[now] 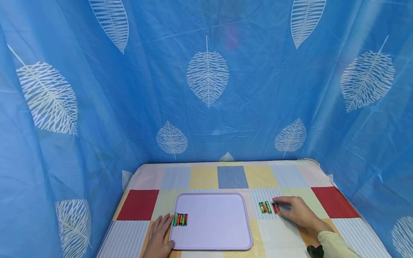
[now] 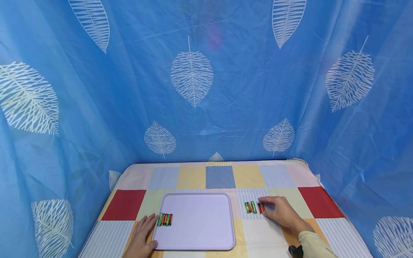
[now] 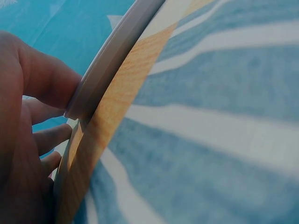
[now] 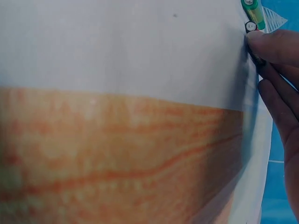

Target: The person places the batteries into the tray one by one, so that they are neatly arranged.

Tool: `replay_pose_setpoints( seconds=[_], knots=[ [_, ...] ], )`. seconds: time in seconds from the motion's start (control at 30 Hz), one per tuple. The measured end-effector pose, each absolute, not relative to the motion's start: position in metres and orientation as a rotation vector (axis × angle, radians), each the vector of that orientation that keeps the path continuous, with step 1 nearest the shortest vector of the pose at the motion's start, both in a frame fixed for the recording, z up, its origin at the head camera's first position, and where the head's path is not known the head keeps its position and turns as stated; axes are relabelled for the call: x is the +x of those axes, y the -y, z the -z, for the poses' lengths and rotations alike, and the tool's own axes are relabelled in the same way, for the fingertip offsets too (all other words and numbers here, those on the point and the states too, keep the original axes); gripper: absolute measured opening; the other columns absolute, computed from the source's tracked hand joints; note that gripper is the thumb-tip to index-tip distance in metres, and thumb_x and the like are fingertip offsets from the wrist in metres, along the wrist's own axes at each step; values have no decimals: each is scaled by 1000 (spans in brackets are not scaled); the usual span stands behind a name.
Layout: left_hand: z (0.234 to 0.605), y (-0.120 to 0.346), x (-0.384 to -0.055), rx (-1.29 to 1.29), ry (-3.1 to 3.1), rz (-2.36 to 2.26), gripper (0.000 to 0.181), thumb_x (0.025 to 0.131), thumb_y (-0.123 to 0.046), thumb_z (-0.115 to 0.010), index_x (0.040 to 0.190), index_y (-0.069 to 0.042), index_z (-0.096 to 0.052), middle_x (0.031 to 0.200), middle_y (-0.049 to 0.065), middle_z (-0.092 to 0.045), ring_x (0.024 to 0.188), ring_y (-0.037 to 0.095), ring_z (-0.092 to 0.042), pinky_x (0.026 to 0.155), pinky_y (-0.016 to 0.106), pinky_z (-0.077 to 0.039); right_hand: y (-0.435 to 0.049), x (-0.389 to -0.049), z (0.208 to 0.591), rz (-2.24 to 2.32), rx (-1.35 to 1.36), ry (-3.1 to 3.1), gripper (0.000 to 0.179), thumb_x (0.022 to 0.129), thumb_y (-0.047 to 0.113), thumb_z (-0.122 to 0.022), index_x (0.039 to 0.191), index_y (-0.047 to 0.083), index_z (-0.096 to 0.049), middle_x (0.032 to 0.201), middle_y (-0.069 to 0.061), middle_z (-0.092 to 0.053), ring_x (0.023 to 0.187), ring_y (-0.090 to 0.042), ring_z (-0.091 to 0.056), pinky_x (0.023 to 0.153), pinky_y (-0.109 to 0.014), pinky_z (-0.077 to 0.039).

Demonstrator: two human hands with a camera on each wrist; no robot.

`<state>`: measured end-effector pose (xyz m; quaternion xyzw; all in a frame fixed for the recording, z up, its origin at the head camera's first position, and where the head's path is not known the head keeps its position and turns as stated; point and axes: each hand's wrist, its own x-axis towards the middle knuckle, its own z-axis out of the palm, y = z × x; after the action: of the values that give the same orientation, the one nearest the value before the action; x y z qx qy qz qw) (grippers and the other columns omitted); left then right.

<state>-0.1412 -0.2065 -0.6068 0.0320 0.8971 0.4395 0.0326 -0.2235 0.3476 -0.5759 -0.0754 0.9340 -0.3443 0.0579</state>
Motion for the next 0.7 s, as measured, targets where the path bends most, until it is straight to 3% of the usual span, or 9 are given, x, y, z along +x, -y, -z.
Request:
replay_pose_setpoints(
  seconds=[0.37, 0.7],
  knots=[
    [605, 207, -141, 74, -2758, -1309, 90, 72, -2, -72, 160, -1, -52, 170, 29, -42, 162, 58, -15, 132, 76, 2, -337, -213, 572, 1168, -211, -2864, 50, 85, 11, -92, 133, 10, -79, 136, -12, -77, 126, -36, -74, 105, -52, -63],
    [605, 207, -142, 79, -2761, -1318, 89, 72, -3, -72, 160, -2, -53, 170, 28, -42, 162, 58, -15, 131, 78, 1, -286, -206, 576, 1406, -379, -2810, 48, 85, 16, -93, 130, 8, -79, 127, -8, -81, 115, -20, -79, 99, -41, -66]
  ],
)
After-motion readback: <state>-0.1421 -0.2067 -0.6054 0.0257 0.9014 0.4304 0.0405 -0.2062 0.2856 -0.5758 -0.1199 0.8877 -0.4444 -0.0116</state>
